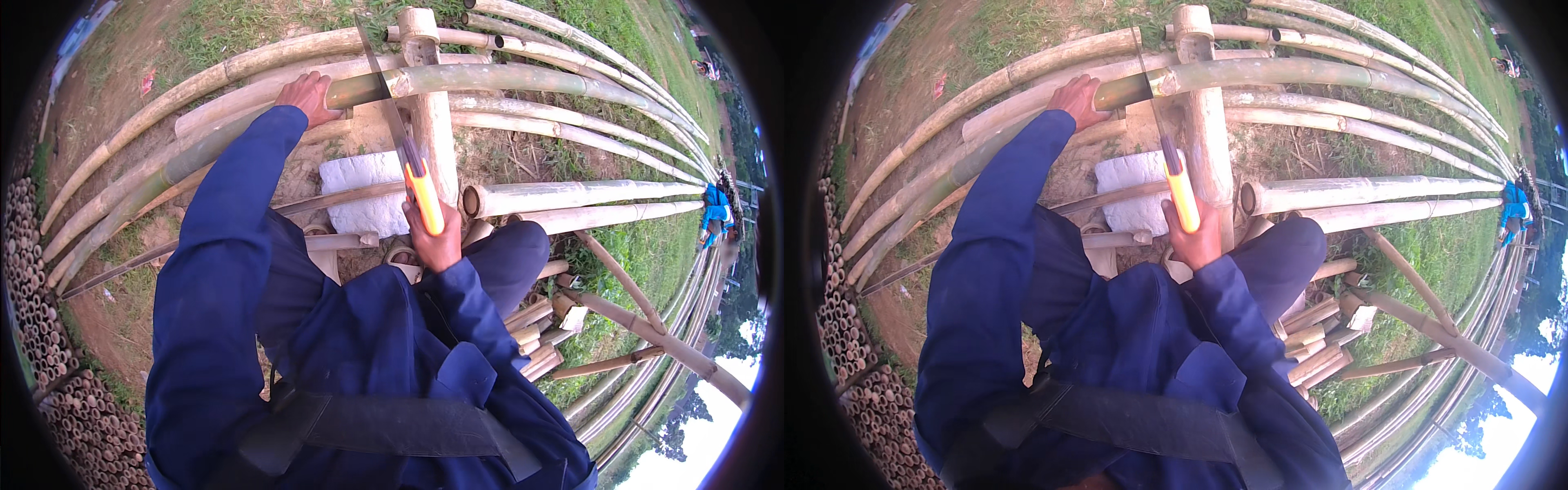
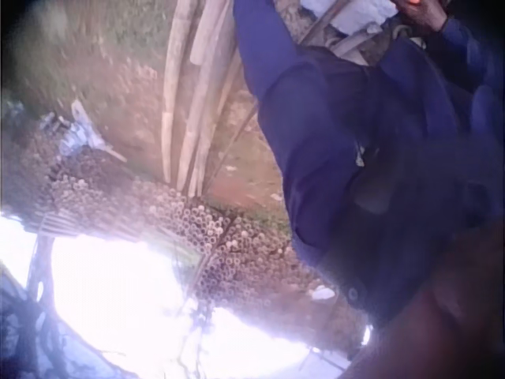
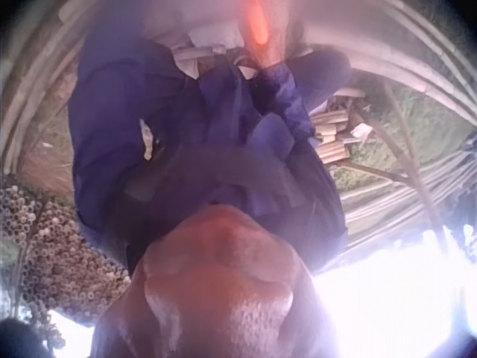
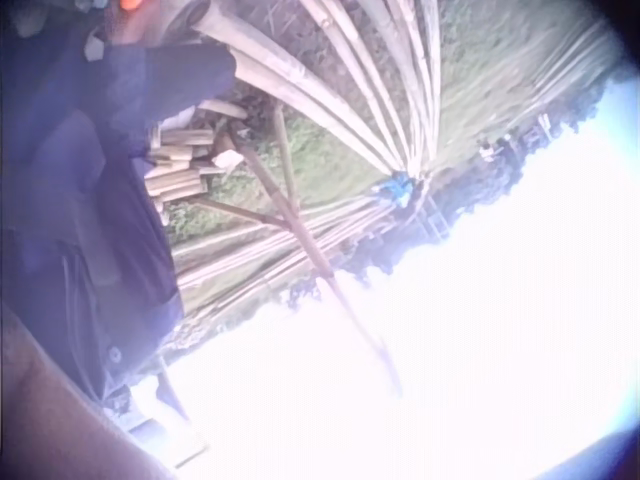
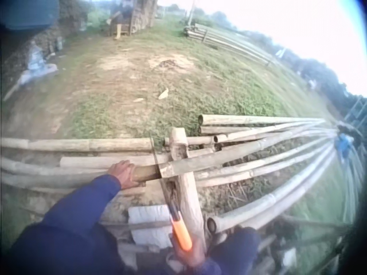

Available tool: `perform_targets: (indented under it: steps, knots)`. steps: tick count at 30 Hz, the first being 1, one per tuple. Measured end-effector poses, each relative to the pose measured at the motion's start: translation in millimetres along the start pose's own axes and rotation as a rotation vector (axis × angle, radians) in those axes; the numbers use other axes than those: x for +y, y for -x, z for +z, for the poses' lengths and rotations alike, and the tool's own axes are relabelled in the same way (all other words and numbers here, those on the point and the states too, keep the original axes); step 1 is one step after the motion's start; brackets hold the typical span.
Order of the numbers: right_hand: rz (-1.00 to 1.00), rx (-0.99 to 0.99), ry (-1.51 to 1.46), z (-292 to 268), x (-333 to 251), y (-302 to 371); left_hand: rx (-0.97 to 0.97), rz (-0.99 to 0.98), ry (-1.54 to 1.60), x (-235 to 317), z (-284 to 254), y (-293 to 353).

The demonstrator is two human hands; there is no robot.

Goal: The person uses a hand saw to cut bamboo poles into shorter sections. They position each pole on a makeshift support, saw through it, then move the cut piece aside and repeat the process with additional poles.

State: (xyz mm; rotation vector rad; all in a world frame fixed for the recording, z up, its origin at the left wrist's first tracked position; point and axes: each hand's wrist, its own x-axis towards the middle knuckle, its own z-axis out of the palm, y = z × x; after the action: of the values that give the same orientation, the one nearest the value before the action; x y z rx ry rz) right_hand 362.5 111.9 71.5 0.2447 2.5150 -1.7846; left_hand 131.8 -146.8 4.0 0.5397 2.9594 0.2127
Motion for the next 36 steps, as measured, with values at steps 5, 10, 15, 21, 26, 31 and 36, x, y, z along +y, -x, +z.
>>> perform_targets:
  steps: [5,10,15,21,26,31,36]
  knots:
    - [-0.019,0.085,0.069,-31.9,2.4,103.1,-0.005,0.000,0.040,-1.6,3.7,-6.1]
    - [-0.099,0.019,-0.021,19.2,8.3,-70.6,0.098,0.036,0.045,-4.5,8.2,-9.0]
    - [0.027,0.021,-0.011,-1.0,12.2,21.8,0.018,0.027,0.038,-12.1,1.6,-5.9]
    - [-0.014,0.101,-0.033,-14.7,23.4,61.3,-0.010,0.015,0.015,-2.0,1.0,-10.3]
    - [-0.197,0.063,-0.094,35.9,17.7,-79.3,0.019,0.030,0.041,-4.2,-4.6,-11.5]
    - [0.017,0.054,-0.032,-19.2,13.4,74.7,-0.047,-0.005,0.052,-12.0,-5.6,-11.2]
    - [0.028,0.096,0.009,-2.3,27.2,44.4,0.016,0.012,0.031,-4.6,0.3,-15.3]
